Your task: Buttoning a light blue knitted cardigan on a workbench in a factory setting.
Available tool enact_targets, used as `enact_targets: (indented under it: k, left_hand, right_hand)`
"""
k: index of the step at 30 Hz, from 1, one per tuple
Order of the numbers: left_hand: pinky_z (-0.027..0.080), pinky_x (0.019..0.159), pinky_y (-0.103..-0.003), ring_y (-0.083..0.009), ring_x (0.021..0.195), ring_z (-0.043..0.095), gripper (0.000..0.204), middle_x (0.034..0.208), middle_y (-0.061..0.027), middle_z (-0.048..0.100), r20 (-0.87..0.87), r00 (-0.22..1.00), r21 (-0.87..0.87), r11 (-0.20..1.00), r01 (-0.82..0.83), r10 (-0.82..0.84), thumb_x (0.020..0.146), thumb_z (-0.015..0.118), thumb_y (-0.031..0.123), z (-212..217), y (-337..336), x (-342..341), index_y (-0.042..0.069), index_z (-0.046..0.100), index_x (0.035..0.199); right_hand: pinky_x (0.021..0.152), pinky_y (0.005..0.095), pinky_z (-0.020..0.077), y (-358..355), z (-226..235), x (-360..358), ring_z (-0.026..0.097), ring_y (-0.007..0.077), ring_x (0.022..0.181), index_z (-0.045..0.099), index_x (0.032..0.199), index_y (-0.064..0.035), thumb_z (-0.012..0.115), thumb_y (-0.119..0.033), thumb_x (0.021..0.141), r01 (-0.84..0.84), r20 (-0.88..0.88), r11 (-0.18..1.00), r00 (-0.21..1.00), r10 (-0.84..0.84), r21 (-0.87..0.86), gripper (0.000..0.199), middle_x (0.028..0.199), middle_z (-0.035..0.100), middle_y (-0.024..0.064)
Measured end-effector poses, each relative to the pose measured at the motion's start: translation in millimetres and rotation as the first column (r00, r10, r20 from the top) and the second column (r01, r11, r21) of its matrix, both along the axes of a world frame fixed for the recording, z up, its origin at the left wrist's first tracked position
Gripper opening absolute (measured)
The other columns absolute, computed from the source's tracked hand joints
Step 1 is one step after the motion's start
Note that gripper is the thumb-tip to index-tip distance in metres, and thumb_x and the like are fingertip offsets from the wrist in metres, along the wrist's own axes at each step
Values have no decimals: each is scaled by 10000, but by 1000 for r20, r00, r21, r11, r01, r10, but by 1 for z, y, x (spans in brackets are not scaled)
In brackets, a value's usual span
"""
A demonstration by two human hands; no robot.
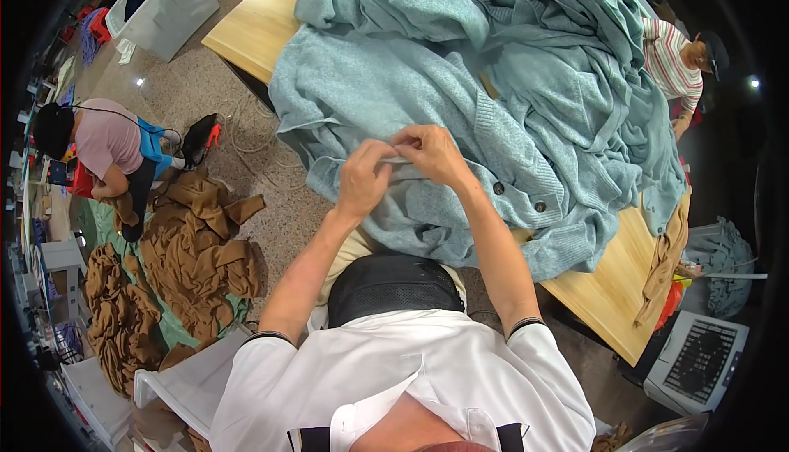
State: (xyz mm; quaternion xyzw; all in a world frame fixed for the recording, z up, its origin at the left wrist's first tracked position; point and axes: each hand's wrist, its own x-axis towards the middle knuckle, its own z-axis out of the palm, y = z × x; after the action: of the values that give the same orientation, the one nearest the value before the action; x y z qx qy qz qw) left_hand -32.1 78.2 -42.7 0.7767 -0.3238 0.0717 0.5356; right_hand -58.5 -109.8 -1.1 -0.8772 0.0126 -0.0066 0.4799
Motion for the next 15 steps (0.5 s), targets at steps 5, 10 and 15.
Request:
enact_targets:
  k: [5,10,15]
  left_hand:
    - [561,808,-379,-314,939,726,227,1017,-134,722,-61,998,-20,999,-25,23,823,719,-78,6,-2,5,10,703,1032]
    - [563,795,-371,-302,907,734,207,988,-129,739,-51,999,5,1000,-9,9,835,798,-25,7,-3,9,16,715,1019]
    - [563,783,-373,-305,902,737,215,989,-123,750,-13,999,-27,999,-39,39,836,829,0,6,-4,7,22,716,1018]
  right_hand:
    - [843,363,579,-5,0,0,778,234,935,794,1044,13,720,-133,918,44,-88,991,996,-33,126,208,956,802,135]
    - [833,342,574,-5,-7,-1,770,210,910,798,1056,5,725,-147,913,137,-81,969,989,-122,205,221,953,802,133]
    - [827,334,572,-4,0,-1,762,193,891,797,1060,4,729,-169,905,104,-102,985,991,-91,138,242,946,803,127]
